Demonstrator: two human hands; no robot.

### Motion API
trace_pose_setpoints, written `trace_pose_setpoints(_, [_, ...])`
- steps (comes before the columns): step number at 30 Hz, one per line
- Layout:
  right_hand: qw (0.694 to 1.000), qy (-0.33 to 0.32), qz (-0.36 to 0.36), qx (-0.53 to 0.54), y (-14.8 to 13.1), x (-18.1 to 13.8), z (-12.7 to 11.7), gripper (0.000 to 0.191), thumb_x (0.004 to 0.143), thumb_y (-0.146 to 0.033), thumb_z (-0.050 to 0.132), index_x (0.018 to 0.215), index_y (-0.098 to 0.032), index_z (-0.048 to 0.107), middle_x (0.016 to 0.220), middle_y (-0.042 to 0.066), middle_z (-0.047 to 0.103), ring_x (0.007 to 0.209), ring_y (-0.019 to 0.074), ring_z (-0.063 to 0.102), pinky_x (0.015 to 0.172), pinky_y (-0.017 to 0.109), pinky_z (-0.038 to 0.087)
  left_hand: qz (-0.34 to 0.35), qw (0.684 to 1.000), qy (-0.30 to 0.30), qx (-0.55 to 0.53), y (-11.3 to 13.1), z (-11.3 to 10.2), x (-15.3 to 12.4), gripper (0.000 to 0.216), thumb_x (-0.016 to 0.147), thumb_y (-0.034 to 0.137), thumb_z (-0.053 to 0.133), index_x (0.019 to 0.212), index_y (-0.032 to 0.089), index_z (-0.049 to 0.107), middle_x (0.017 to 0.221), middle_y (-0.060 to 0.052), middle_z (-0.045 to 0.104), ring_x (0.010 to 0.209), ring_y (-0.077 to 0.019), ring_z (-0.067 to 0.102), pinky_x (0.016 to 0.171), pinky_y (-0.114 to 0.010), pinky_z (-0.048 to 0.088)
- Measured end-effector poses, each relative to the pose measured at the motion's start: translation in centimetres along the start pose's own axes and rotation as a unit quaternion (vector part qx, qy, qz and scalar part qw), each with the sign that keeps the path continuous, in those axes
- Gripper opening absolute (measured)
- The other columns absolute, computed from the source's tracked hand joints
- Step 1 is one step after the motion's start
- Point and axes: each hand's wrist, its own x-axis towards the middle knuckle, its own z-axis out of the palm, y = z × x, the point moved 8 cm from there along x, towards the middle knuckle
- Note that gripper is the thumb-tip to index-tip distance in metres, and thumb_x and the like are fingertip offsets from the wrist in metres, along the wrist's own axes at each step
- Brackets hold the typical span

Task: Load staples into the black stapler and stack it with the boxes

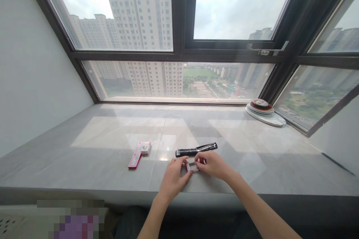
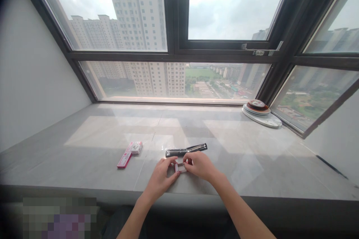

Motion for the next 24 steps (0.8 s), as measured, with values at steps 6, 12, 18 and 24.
trace_pose_setpoints(6, [0.991,0.057,0.073,0.093,4.2,-3.9,-1.9,0.033,0.087,-0.043,0.065,0.11,-0.023,0.076,0.092,0.002,0.073,0.07,0.0168,0.058,0.069,0.028,0.045,-0.019,0.999,0.035,0.004,-0.3,-0.6,0.4,0.047,0.089,0.035,0.065,0.135,0.027,0.056,0.111,-0.006,0.067,0.106,-0.0246,0.063,0.096,-0.039,0.048])
trace_pose_setpoints(12, [0.994,0.039,0.054,0.081,2.4,-4.5,-1.3,0.031,0.084,-0.046,0.071,0.108,-0.028,0.079,0.088,0.003,0.069,0.072,0.0176,0.058,0.069,0.028,0.046,-0.076,0.997,0.024,-0.003,-0.3,1.6,0.6,0.024,0.096,0.037,0.051,0.111,0.025,0.065,0.083,-0.002,0.069,0.077,-0.0204,0.064,0.078,-0.034,0.048])
trace_pose_setpoints(18, [0.997,0.048,0.047,0.035,0.6,-4.2,-0.5,0.03,0.086,-0.051,0.071,0.111,-0.035,0.079,0.078,0.0,0.063,0.066,0.0165,0.056,0.067,0.028,0.043,-0.082,0.989,0.104,0.061,-1.6,-1.2,1.3,0.024,0.095,0.038,0.053,0.113,0.025,0.063,0.088,-0.001,0.065,0.081,-0.0191,0.061,0.077,-0.032,0.043])
trace_pose_setpoints(24, [0.996,0.061,0.021,0.069,-0.9,-2.5,0.7,0.02,0.091,-0.041,0.066,0.102,-0.03,0.079,0.075,-0.001,0.065,0.068,0.0163,0.057,0.067,0.027,0.041,-0.08,0.983,0.037,0.159,-4.0,-2.6,3.3,0.03,0.085,0.045,0.07,0.111,0.029,0.069,0.093,-0.002,0.064,0.095,-0.0243,0.058,0.082,-0.034,0.036])
